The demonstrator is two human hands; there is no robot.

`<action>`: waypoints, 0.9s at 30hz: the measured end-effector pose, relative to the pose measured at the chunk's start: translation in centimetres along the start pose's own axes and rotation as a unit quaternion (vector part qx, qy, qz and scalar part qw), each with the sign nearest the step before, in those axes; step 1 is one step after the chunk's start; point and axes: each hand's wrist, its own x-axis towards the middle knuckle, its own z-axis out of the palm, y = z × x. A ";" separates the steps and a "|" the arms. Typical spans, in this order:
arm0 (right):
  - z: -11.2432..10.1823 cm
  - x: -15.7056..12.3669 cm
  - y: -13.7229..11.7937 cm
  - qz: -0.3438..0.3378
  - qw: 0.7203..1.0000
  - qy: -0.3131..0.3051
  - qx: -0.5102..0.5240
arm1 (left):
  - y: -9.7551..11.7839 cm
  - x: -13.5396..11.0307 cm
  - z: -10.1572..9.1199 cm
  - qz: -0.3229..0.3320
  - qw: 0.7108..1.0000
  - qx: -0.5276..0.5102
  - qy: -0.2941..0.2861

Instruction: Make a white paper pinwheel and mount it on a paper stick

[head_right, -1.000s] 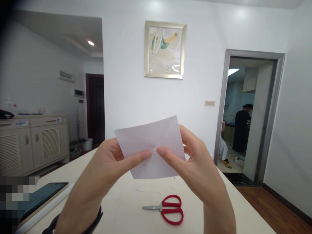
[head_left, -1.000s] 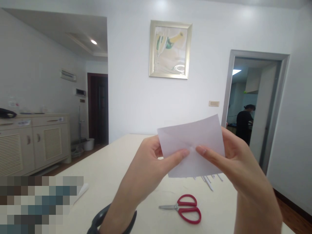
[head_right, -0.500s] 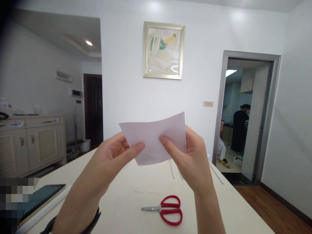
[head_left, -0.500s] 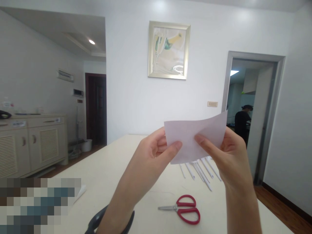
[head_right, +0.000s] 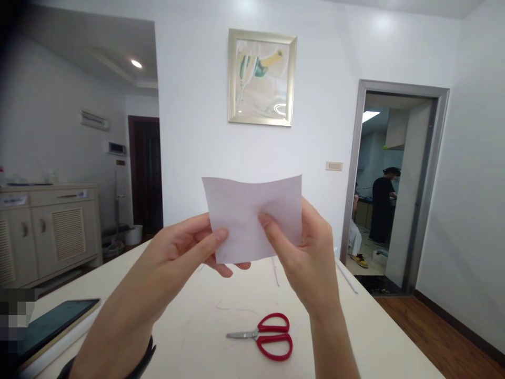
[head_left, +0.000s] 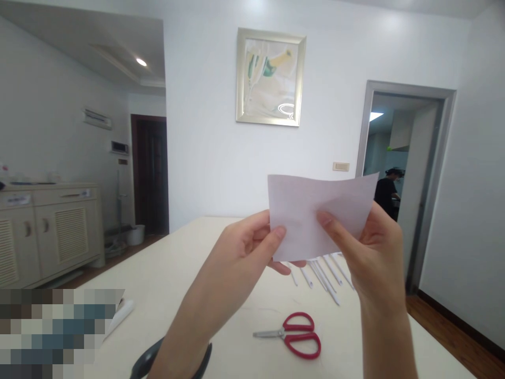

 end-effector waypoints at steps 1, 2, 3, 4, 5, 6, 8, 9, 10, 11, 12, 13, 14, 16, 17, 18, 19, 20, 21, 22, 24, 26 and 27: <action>0.0 0.0 0.2 -0.010 1.000 -0.002 0.003 | 0.0 0.0 0.0 -0.001 1.000 -0.002 0.002; 0.0 -0.1 0.4 -0.021 1.000 -0.002 0.009 | 0.0 -0.1 -0.1 -0.002 1.000 -0.005 0.003; 0.0 -0.1 0.6 -0.032 0.999 -0.001 0.018 | 0.0 -0.1 -0.1 -0.003 1.000 -0.008 0.003; 0.0 -0.1 0.7 -0.042 0.999 -0.001 0.028 | 0.0 0.0 -0.2 -0.003 1.000 -0.012 0.000; 0.0 -0.1 0.8 -0.052 0.998 0.001 0.036 | 0.0 0.0 -0.2 -0.001 1.000 -0.018 -0.004; 0.1 -0.1 0.8 -0.058 0.997 0.000 0.040 | 0.0 0.0 -0.2 0.001 1.000 -0.022 -0.008; 0.2 -0.1 0.7 -0.075 0.996 0.001 0.039 | 0.0 0.0 -0.2 0.009 0.999 -0.027 -0.015; 0.3 -0.1 0.6 -0.088 0.995 0.002 0.036 | 0.0 0.0 -0.2 0.013 0.999 -0.026 -0.017; 0.4 -0.1 0.4 -0.100 0.994 -0.001 0.034 | 0.0 0.0 -0.2 0.017 0.999 -0.024 -0.019; 0.4 -0.2 0.2 -0.113 0.993 -0.007 0.030 | 0.0 0.0 -0.3 0.019 0.999 -0.021 -0.020; 0.5 -0.2 -0.1 -0.124 0.992 -0.014 0.026 | 0.0 0.0 -0.3 0.020 0.999 -0.018 -0.022; 0.5 -0.3 -0.3 -0.133 0.991 -0.020 0.021 | 0.0 -0.1 -0.3 0.022 0.999 -0.017 -0.023; 0.6 -0.4 -0.5 -0.140 0.990 -0.024 0.014 | 0.0 -0.1 -0.3 0.023 0.999 -0.016 -0.023; 0.5 -0.6 -0.8 -0.153 0.988 -0.029 -0.001 | 0.1 -0.2 -0.3 0.025 0.999 -0.018 -0.023; 0.5 -0.6 -0.9 -0.157 0.987 -0.034 -0.007 | 0.2 -0.2 -0.3 0.025 0.999 -0.020 -0.024; 0.4 -0.7 -0.9 -0.155 0.987 -0.051 -0.014 | 0.2 -0.2 -0.3 0.024 0.999 -0.023 -0.024; 0.3 -0.7 -1.0 -0.151 0.986 -0.073 -0.019 | 0.2 -0.2 -0.3 0.024 0.999 -0.028 -0.024; 0.1 -0.7 -1.1 -0.148 0.984 -0.099 -0.021 | 0.2 -0.2 -0.3 0.023 0.999 -0.034 -0.023; 0.0 -0.6 -1.2 -0.149 0.980 -0.127 -0.022 | 0.2 -0.2 -0.3 0.023 0.999 -0.042 -0.020; -0.2 -0.5 -1.4 -0.145 0.977 -0.157 -0.023 | 0.2 -0.2 -0.3 0.024 0.998 -0.050 -0.016; -0.4 -0.4 -1.7 -0.133 0.969 -0.205 -0.025 | 0.2 -0.2 -0.4 0.030 0.998 -0.061 -0.010; -0.6 -0.3 -1.9 -0.107 0.965 -0.236 -0.029 | 0.1 -0.2 -0.5 0.033 0.997 -0.062 -0.009; -0.7 -0.2 -1.9 -0.095 0.965 -0.242 -0.032 | 0.1 -0.2 -0.5 0.034 0.997 -0.060 -0.012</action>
